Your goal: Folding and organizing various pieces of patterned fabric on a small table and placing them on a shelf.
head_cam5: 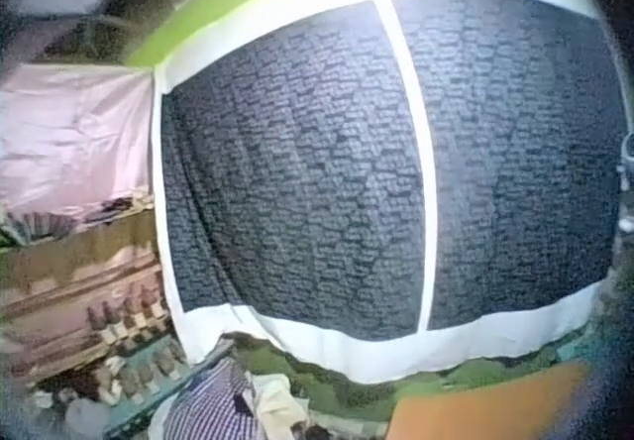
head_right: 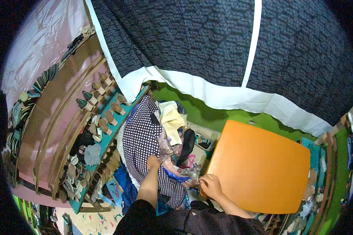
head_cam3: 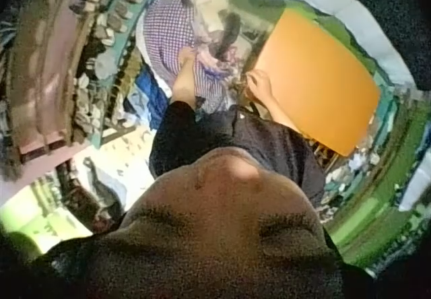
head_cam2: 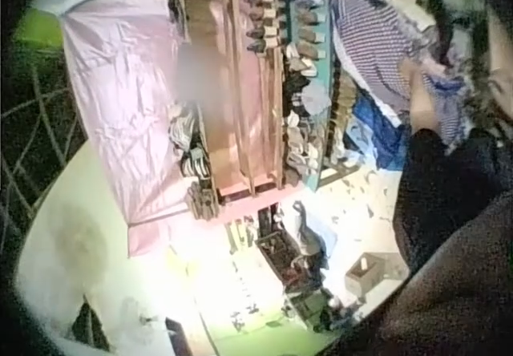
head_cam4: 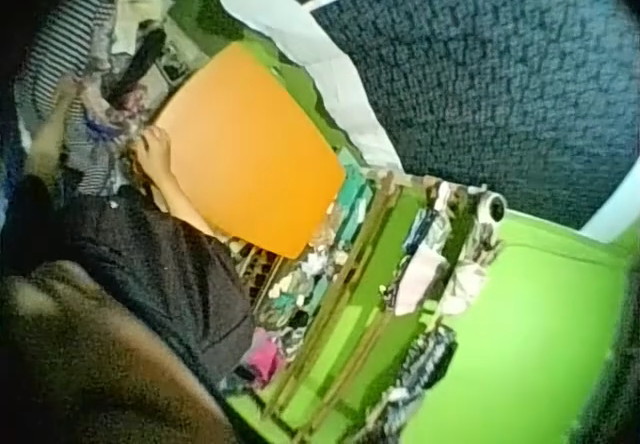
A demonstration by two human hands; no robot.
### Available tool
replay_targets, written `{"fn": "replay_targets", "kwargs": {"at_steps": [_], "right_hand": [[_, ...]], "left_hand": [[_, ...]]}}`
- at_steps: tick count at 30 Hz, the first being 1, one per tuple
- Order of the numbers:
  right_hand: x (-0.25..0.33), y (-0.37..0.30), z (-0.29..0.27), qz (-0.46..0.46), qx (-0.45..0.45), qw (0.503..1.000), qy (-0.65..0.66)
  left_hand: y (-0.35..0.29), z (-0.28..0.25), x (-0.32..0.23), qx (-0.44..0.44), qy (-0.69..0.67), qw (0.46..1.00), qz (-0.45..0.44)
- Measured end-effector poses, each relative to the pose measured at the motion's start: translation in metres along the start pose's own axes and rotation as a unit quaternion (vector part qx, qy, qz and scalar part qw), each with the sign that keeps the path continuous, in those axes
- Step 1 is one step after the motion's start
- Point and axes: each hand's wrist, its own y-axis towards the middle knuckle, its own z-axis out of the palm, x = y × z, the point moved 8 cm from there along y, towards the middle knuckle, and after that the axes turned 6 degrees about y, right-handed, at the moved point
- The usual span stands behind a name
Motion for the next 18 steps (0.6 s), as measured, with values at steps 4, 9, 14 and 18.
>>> {"fn": "replay_targets", "kwargs": {"at_steps": [4,9,14,18], "right_hand": [[-0.005,-0.014,0.005,-0.011,0.003,1.000,0.014],[0.005,-0.019,0.007,-0.029,0.010,1.000,0.003],[0.027,-0.025,0.006,-0.036,0.030,0.998,0.039],[0.039,-0.043,0.001,-0.061,0.026,0.997,0.034]], "left_hand": [[0.001,0.003,0.012,-0.042,-0.040,0.998,0.021],[-0.042,-0.041,0.037,-0.196,-0.239,0.950,0.035],[-0.075,-0.068,0.084,-0.335,-0.378,0.863,0.005],[-0.110,-0.135,0.073,-0.394,-0.397,0.829,0.012]]}}
